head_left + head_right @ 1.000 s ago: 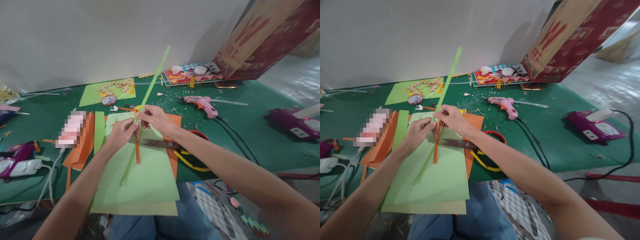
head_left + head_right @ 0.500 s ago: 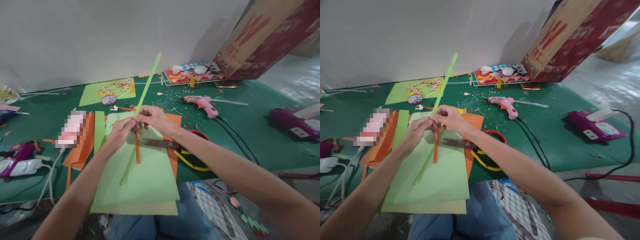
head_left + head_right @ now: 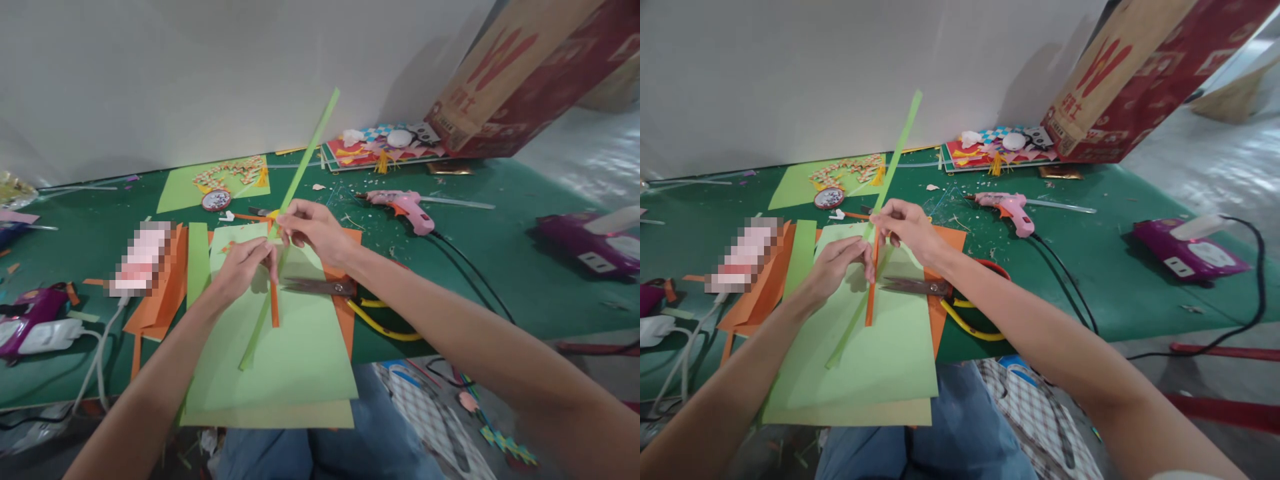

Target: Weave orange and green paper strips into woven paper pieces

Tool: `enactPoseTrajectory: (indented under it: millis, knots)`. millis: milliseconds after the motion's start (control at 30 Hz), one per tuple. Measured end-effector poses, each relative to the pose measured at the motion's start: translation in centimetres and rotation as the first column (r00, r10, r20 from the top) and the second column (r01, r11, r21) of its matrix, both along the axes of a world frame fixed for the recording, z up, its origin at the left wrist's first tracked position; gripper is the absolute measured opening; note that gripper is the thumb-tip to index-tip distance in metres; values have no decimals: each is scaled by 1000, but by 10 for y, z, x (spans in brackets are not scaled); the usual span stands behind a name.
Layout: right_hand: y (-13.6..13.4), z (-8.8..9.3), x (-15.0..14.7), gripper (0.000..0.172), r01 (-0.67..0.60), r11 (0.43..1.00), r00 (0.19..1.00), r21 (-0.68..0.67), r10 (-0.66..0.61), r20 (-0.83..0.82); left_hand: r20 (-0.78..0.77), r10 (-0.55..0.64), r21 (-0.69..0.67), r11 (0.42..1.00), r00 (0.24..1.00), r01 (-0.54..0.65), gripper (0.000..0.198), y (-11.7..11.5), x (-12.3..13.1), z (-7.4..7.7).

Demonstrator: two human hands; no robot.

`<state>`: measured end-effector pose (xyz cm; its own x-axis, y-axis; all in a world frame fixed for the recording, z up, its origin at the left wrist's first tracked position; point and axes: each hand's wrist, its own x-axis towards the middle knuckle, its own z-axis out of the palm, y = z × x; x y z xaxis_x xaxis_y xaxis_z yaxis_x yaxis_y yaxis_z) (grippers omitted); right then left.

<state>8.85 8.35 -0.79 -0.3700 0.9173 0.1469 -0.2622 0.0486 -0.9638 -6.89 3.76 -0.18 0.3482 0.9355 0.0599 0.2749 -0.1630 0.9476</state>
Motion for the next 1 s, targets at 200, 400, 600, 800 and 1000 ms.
enactPoseTrajectory:
  millis: [200, 400, 600, 800, 1000]
  knots:
    - [6, 4, 6, 31, 82, 996, 993, -46, -86, -85, -80, 14, 12, 1000, 997, -14, 32, 0, -1, 0]
    - [-3, 1, -1, 35, -32, 999, 999, -22, 32, -8, -150, 115, 137, 986, 982, -95, 25, 1, -1, 1]
    - [-2, 0, -1, 35, -11, 1000, 1000, -22, 12, 25, -143, 79, 112, 992, 987, -63, 29, 0, -2, 1]
    - [3, 0, 1, 33, 38, 998, 999, -44, -39, -14, -115, 83, 88, 993, 990, -73, 27, -1, -1, 1]
    - [-6, 2, -4, 35, -27, 999, 1000, -27, 27, 9, -96, 90, 148, 986, 991, -75, 24, 0, 0, 2]
